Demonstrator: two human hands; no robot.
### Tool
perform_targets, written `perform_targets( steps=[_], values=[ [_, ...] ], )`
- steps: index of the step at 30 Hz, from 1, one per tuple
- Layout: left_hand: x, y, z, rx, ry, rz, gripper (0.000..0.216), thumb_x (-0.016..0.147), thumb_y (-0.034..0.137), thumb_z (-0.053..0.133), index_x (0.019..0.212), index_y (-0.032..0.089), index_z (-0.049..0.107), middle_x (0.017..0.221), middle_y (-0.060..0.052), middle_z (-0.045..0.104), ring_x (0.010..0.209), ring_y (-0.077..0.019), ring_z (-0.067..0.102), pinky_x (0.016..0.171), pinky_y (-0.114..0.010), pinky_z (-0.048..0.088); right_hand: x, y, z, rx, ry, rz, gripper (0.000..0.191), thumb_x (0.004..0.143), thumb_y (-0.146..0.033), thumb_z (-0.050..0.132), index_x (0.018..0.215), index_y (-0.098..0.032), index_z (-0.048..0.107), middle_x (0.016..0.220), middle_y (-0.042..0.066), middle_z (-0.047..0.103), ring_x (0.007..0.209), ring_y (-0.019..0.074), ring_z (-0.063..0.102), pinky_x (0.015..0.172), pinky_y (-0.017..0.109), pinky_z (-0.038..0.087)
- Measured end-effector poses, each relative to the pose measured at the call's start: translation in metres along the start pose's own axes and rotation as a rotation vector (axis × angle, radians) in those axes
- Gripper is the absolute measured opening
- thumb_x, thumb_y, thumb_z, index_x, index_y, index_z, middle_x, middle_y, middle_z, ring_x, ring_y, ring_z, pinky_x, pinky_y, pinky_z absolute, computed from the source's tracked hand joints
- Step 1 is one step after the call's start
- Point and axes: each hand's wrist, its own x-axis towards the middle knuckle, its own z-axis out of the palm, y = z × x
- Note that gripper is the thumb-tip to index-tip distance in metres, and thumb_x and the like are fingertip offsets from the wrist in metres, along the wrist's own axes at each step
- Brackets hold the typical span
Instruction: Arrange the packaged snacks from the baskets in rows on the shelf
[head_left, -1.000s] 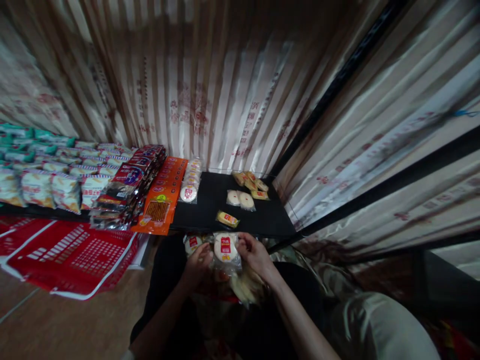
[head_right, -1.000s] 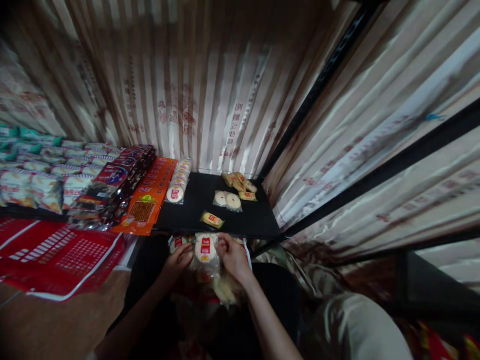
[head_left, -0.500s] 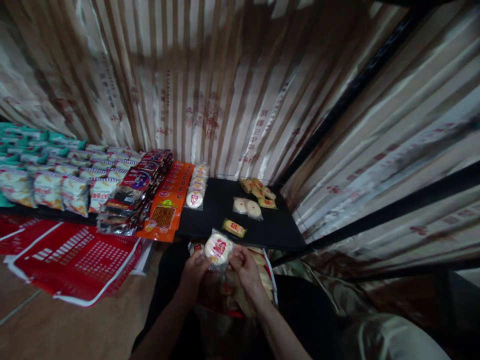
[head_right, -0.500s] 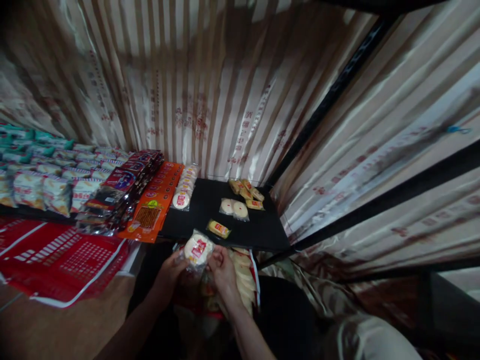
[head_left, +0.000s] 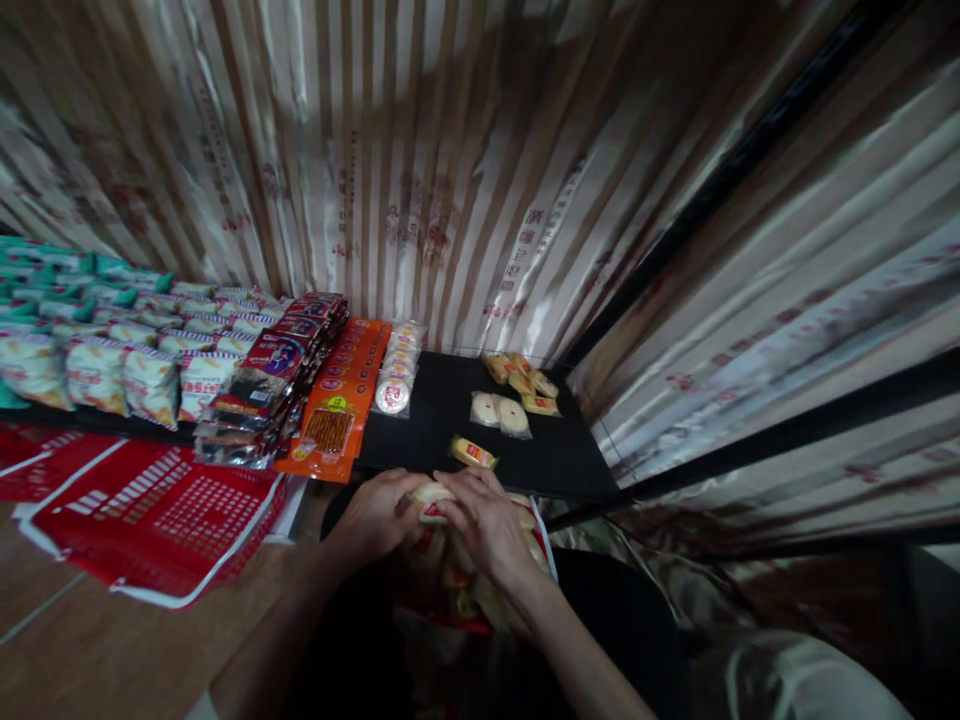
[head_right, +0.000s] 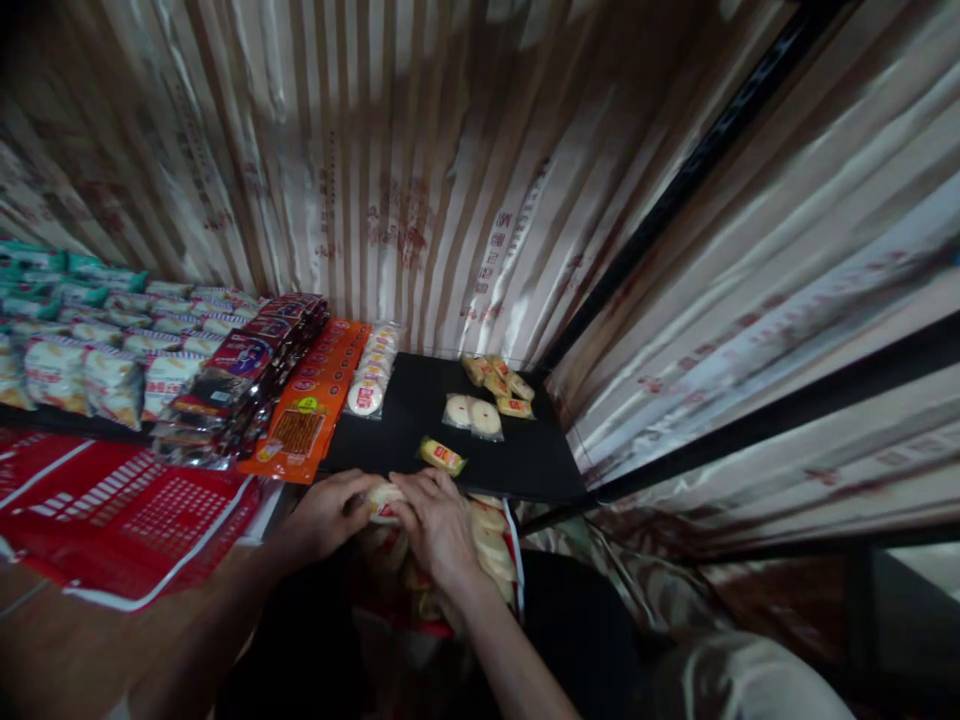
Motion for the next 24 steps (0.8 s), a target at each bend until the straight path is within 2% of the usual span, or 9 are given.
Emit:
perform_targets(
  steps=[2, 4, 9, 11, 14, 16, 20, 24],
  values=[
    [0.003, -0.003, -0.002, 0.039, 0.038, -0.005, 0.025, 0.08, 0.019, 0.047, 0.096, 0.024, 0.066, 0.09, -0.002, 0.068, 0.087, -0.0176, 0.062, 0.079, -0.028, 0.049, 0.003, 0.0, 0.002, 0.026, -0.012, 0.056, 0.025, 0.085, -0.027, 0.056, 0.107, -0.025, 0.066, 0.095, 0.006, 0.069, 0.094, 0.0229, 0.056, 0.084, 0.038, 0.048],
    [0.005, -0.007, 0.0, 0.066, 0.149, -0.005, 0.027, 0.081, 0.019, 0.047, 0.101, 0.023, 0.064, 0.095, -0.003, 0.068, 0.091, -0.0184, 0.061, 0.082, -0.03, 0.049, 0.006, 0.004, 0.01, 0.085, 0.012, 0.16, 0.019, 0.081, -0.027, 0.059, 0.097, -0.024, 0.069, 0.091, 0.006, 0.069, 0.091, 0.0231, 0.058, 0.082, 0.037, 0.047],
    [0.004, -0.011, 0.02, 0.174, 0.668, -0.081, 0.032, 0.082, 0.016, 0.045, 0.11, 0.019, 0.06, 0.117, -0.01, 0.059, 0.107, -0.0224, 0.054, 0.091, -0.037, 0.046, 0.024, 0.02, 0.044, 0.549, 0.067, 0.43, 0.02, 0.078, -0.033, 0.057, 0.091, -0.02, 0.066, 0.08, 0.003, 0.069, 0.072, 0.0175, 0.062, 0.069, 0.03, 0.05],
    [0.003, -0.011, 0.03, 0.223, 0.767, -0.074, 0.031, 0.083, 0.015, 0.044, 0.109, 0.018, 0.06, 0.121, -0.012, 0.055, 0.109, -0.0238, 0.052, 0.092, -0.039, 0.046, 0.037, 0.024, 0.056, 0.69, 0.093, 0.475, 0.021, 0.075, -0.035, 0.058, 0.087, -0.019, 0.064, 0.075, 0.002, 0.067, 0.069, 0.0166, 0.062, 0.065, 0.028, 0.05],
    [0.005, -0.014, 0.043, 0.233, 0.758, 0.005, 0.032, 0.083, 0.013, 0.043, 0.111, 0.014, 0.059, 0.124, -0.015, 0.052, 0.115, -0.0256, 0.047, 0.097, -0.042, 0.043, 0.057, 0.028, 0.068, 0.778, 0.107, 0.486, 0.02, 0.072, -0.035, 0.058, 0.082, -0.018, 0.063, 0.071, 0.0, 0.065, 0.066, 0.0147, 0.06, 0.062, 0.025, 0.049],
    [0.011, -0.022, 0.051, 0.229, 0.736, 0.009, 0.035, 0.083, 0.013, 0.042, 0.116, 0.013, 0.056, 0.127, -0.015, 0.051, 0.121, -0.0267, 0.043, 0.1, -0.044, 0.04, 0.071, 0.03, 0.077, 0.758, 0.111, 0.504, 0.019, 0.071, -0.035, 0.058, 0.08, -0.018, 0.063, 0.069, -0.002, 0.063, 0.061, 0.0128, 0.057, 0.059, 0.024, 0.047],
    [0.03, -0.045, 0.065, 0.241, 0.712, -0.096, 0.04, 0.082, 0.011, 0.041, 0.121, 0.012, 0.053, 0.132, -0.014, 0.049, 0.127, -0.0283, 0.038, 0.104, -0.047, 0.037, 0.096, 0.038, 0.097, 0.69, 0.113, 0.622, 0.017, 0.071, -0.032, 0.057, 0.08, -0.018, 0.062, 0.061, -0.004, 0.059, 0.055, 0.0112, 0.053, 0.054, 0.021, 0.043],
    [0.05, -0.061, 0.071, 0.239, 0.695, -0.176, 0.045, 0.08, 0.008, 0.04, 0.124, 0.009, 0.05, 0.136, -0.015, 0.046, 0.132, -0.0287, 0.032, 0.107, -0.047, 0.035, 0.116, 0.045, 0.111, 0.585, 0.101, 0.678, 0.016, 0.073, -0.03, 0.057, 0.084, -0.02, 0.063, 0.063, -0.005, 0.06, 0.058, 0.0114, 0.054, 0.055, 0.021, 0.042]
  ],
)
